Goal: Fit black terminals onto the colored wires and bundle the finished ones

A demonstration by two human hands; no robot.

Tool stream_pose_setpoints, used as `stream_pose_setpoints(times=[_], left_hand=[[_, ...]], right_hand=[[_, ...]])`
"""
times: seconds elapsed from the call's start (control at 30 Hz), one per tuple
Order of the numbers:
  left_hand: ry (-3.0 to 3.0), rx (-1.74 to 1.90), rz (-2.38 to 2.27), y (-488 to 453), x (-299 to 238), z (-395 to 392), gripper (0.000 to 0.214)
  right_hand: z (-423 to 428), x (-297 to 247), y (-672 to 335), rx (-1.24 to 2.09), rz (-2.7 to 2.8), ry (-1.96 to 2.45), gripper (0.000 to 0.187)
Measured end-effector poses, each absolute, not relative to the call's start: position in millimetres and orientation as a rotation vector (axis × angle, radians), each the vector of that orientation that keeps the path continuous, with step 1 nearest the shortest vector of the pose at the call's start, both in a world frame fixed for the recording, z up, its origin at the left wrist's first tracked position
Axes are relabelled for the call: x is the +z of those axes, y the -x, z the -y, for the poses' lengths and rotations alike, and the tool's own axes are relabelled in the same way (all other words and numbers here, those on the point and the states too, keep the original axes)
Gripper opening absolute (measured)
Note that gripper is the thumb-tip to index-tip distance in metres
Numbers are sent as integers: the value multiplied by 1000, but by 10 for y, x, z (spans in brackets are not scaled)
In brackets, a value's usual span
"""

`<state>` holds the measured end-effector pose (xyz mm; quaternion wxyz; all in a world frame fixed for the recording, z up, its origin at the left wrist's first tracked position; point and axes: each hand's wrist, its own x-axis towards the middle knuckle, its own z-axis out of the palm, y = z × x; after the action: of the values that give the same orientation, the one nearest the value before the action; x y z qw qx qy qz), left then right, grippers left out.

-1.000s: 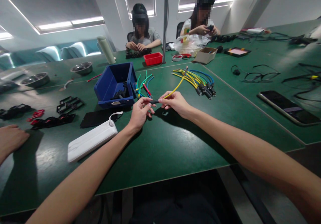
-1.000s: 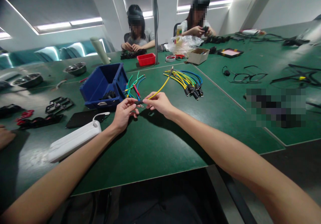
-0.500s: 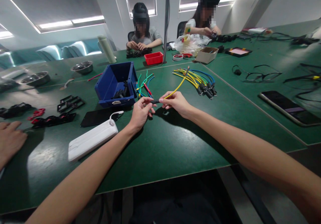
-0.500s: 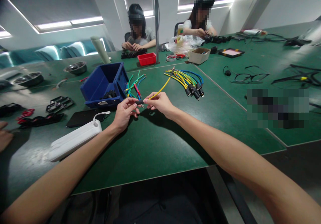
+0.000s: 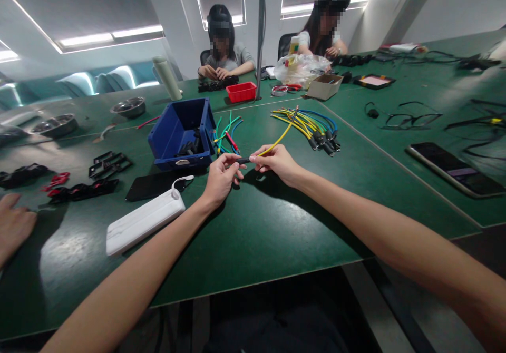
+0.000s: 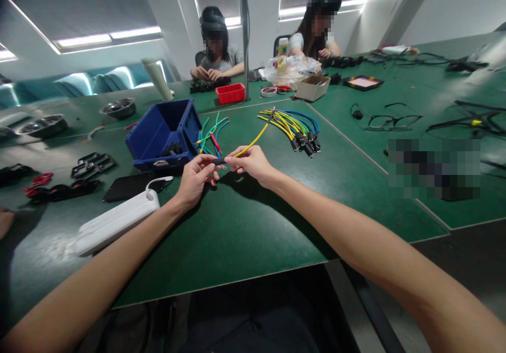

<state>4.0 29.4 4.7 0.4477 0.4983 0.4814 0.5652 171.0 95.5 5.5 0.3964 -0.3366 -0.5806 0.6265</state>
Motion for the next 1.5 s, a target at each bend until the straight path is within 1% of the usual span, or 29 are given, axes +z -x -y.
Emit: stream_pose_setpoints(times=[1.5], left_hand=[[-1270, 1399, -1199, -43, 17, -314, 26]], right_hand=[[-965, 33, -1706, 1563, 1493, 843, 29]])
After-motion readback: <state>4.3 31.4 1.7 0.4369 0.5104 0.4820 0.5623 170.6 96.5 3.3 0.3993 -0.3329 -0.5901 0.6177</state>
